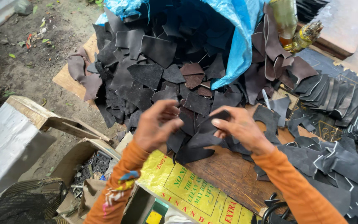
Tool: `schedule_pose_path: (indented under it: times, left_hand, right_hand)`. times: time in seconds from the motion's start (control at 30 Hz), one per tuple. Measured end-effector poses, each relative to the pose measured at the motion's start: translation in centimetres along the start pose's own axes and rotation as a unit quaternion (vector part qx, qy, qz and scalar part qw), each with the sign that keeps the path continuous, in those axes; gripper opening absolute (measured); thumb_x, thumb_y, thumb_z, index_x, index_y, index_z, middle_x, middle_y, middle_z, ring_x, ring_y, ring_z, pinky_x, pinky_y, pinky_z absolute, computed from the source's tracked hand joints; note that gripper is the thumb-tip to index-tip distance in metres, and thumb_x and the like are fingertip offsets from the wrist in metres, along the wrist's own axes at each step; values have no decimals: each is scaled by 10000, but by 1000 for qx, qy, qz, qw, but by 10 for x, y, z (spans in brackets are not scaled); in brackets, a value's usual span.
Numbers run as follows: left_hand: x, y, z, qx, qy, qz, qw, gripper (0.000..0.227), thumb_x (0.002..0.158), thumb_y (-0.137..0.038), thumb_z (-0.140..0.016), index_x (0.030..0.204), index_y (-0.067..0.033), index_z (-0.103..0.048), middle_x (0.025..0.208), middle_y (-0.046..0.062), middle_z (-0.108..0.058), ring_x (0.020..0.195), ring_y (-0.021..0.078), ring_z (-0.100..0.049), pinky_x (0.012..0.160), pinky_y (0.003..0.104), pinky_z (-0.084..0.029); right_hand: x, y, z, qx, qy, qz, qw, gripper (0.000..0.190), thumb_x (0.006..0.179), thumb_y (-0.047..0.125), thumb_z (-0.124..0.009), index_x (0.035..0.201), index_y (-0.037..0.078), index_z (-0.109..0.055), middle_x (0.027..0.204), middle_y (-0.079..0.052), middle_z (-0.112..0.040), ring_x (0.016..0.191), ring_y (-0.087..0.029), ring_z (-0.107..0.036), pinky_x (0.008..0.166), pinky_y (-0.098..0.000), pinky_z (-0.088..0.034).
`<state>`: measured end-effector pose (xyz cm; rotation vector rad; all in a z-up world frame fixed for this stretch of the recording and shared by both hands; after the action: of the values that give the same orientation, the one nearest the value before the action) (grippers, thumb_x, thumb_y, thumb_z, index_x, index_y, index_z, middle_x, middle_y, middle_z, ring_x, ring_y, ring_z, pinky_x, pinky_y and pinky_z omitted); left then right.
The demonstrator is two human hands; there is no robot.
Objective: The person sorts through a large pile of black leather scraps on a wooden table, picking up and inspecting individual pieces. They use a white marker to mark specific pieces and a pair of scissors to trim edges, organizing the material into smaller piles.
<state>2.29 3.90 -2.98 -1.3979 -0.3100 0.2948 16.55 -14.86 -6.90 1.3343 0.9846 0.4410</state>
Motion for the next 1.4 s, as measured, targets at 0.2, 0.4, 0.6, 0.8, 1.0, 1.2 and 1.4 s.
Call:
schedule_pose_path:
  times: [0.2,0.4,0.6,0.8,1.0,1.2,1.4]
  left_hand:
    - [-21,11,68,-47,-115,3,992,425,890,-18,-767,1283,46,-618,1118,113,-732,1010,171,-715,906,277,-596]
    - [-56,-11,42,354,-45,-175,917,839,630,-209,-900,1377,-119,-530,1407,250,-469,1342,410,-437,1064,602,-388]
    - [-36,38,10,541,-5,-198,817,864,749,-236,-772,1534,-284,-413,1636,223,-191,1530,428,-162,1069,854,-156]
    - [3,61,27,591,-29,-214,777,764,872,-31,-617,1565,-299,-443,1687,183,-192,1577,407,-165,1086,811,-239]
    - [12,57,27,554,-52,-197,807,769,871,-113,-686,1582,-237,-421,1697,199,-142,1583,429,-118,1109,800,-200]
    - [-1,43,14,511,95,-73,851,1139,578,-279,-853,1559,-209,-278,1645,244,-8,1516,470,20,1116,786,-42]
    - [-11,28,16,557,135,-25,819,1218,554,-117,-865,1590,-256,-239,1662,215,-1,1541,437,13,1131,757,-47]
  right_hand:
    - [108,87,-3,357,-1,133,924,261,888,109,-698,1070,1,-545,1115,-234,-703,1032,-367,-748,941,-492,-635]
    - [46,83,-48,-289,-17,210,934,677,871,268,-693,1495,92,-499,1384,-170,-655,1305,-357,-659,1084,-483,-543]
    - [9,32,-116,-611,14,361,705,1107,553,297,-834,1540,155,-351,1552,-290,-256,1421,-496,-234,1099,-694,-231]
    - [40,26,-91,-576,-52,367,728,954,750,9,-672,1609,167,-291,1622,-250,-251,1505,-440,-266,1192,-572,-273]
    - [46,17,-88,-609,-72,341,712,961,776,-22,-630,1638,72,-216,1671,-238,-198,1530,-441,-228,1222,-576,-224]
    - [30,27,-95,-628,-10,255,735,1034,694,92,-733,1560,3,-173,1618,-262,-149,1493,-456,-150,1165,-614,-138]
    - [-94,51,-59,-437,-127,321,831,539,840,94,-745,1345,19,-575,1377,-185,-585,1313,-356,-539,1118,-448,-421]
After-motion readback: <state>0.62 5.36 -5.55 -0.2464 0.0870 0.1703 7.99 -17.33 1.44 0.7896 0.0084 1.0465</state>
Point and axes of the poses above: each hand's wrist, its own x-axis towards the middle knuckle, its own z-axis out of the back of the hand, y = z × x, the point moved 9 cm from there along x, towards the middle knuckle
